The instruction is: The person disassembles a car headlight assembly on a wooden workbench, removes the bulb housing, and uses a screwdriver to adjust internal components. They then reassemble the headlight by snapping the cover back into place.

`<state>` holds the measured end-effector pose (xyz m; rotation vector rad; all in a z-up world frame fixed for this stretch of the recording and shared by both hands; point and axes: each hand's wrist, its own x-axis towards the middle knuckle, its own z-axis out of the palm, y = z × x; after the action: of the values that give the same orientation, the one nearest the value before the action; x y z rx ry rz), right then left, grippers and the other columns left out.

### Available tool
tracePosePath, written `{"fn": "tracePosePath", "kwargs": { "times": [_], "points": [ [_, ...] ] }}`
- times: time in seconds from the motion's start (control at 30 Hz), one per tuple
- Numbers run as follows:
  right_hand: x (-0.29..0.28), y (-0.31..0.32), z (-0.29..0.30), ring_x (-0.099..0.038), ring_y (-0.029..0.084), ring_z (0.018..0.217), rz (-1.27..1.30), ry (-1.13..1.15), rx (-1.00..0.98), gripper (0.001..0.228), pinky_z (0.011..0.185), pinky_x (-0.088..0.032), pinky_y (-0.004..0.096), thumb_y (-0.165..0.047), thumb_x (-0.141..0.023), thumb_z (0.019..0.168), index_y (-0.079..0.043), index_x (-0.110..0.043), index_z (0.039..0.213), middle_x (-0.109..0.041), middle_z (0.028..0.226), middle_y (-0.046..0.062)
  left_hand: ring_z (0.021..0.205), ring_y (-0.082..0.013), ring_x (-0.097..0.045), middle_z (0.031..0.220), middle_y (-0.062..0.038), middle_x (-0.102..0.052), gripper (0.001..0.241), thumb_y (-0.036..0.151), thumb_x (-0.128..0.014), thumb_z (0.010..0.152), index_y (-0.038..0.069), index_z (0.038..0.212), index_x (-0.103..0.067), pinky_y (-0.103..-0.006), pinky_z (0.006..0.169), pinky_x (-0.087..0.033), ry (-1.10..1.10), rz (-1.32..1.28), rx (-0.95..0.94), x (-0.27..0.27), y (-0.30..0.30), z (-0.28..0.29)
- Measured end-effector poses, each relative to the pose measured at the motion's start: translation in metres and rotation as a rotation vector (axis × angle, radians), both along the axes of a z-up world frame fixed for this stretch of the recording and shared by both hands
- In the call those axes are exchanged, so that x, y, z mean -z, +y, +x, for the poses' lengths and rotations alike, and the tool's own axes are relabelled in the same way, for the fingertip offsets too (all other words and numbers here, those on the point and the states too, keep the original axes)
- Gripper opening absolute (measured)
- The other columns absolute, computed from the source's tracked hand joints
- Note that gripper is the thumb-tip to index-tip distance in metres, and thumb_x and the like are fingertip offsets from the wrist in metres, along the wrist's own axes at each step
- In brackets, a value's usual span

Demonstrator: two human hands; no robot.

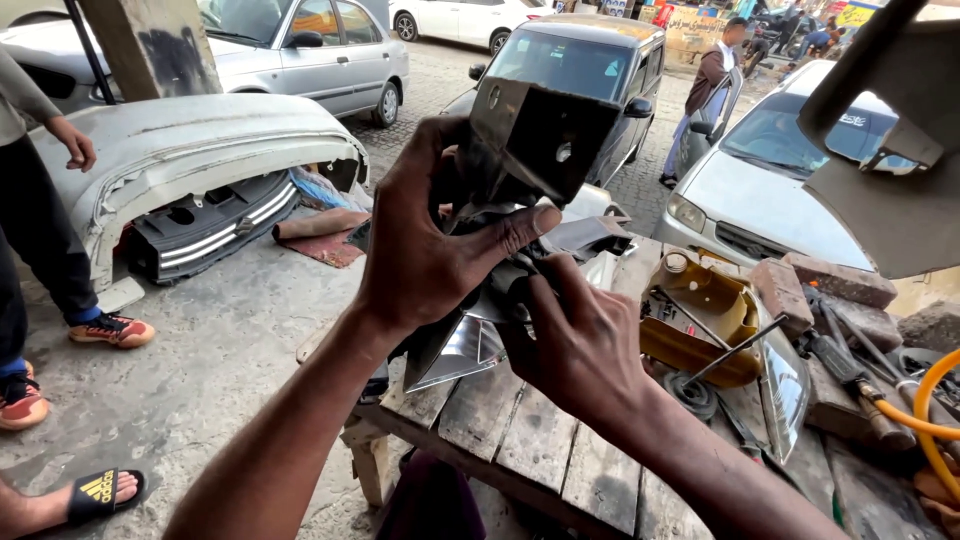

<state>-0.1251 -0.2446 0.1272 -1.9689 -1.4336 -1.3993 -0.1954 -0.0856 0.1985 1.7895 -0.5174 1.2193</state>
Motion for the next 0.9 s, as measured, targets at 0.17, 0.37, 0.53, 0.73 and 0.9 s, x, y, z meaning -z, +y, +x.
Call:
{"fn": "tracePosePath", "kwargs": {
  "times": [0.17,0.37,0.53,0.73,0.9],
  "points": [
    [-0.02,-0.008,0.004,-0.046,0.013,0.053,-0.187,-0.096,-0.082,0.027,0.036,-0.042,0.03,-0.02,-0.074,0.098,-0.005,-0.053,0.091,-0.048,0.083,0.006,0.082,-0.0147,-0.07,0.095,-0.003,-0.068,0.048,0.031,-0.082,0.084,0.01,0.116,-0.052,-0.0251,0.069,-0.059,-0.007,0.051,-0.045,0.002,0.005,0.002],
    [-0.04,-0.013,-0.002,-0.044,0.014,0.054,-0.312,-0.277,-0.173,0.013,0.039,-0.036,0.029,-0.013,-0.065,0.102,-0.011,-0.062,0.09,-0.051,0.081,0.003,0.077,-0.0123,-0.066,0.094,-0.001,-0.068,0.046,0.025,-0.084,0.083,0.012,0.116,-0.055,-0.0261,0.065,-0.056,0.003,0.075,-0.09,0.003,-0.002,0.001],
    [-0.043,-0.02,0.002,-0.041,0.018,0.052,-0.293,-0.277,-0.24,0.025,0.04,-0.031,0.033,-0.014,-0.061,0.103,-0.01,-0.054,0.079,-0.048,0.079,0.004,0.073,-0.01,-0.062,0.088,0.002,-0.066,0.041,0.025,-0.084,0.08,0.014,0.109,-0.057,-0.0255,0.063,-0.051,-0.018,0.045,-0.122,-0.001,-0.009,0.004],
    [-0.049,-0.019,0.01,-0.043,0.016,0.054,-0.33,-0.228,-0.283,0.015,0.043,-0.037,0.03,-0.009,-0.065,0.101,-0.007,-0.06,0.087,-0.049,0.08,0.006,0.071,-0.0087,-0.059,0.083,0.004,-0.066,0.041,0.03,-0.085,0.077,0.015,0.106,-0.061,-0.0257,0.064,-0.05,0.044,-0.014,-0.132,-0.009,-0.008,0.01],
    [-0.049,-0.017,0.013,-0.048,0.018,0.059,-0.367,-0.217,-0.306,0.007,0.046,-0.041,0.031,-0.008,-0.064,0.1,-0.005,-0.064,0.094,-0.052,0.083,0.006,0.073,-0.0133,-0.07,0.087,0.0,-0.074,0.045,0.037,-0.083,0.078,0.013,0.11,-0.061,-0.0286,0.063,-0.055,0.065,0.0,-0.157,-0.012,-0.005,0.009]
  ]
}}
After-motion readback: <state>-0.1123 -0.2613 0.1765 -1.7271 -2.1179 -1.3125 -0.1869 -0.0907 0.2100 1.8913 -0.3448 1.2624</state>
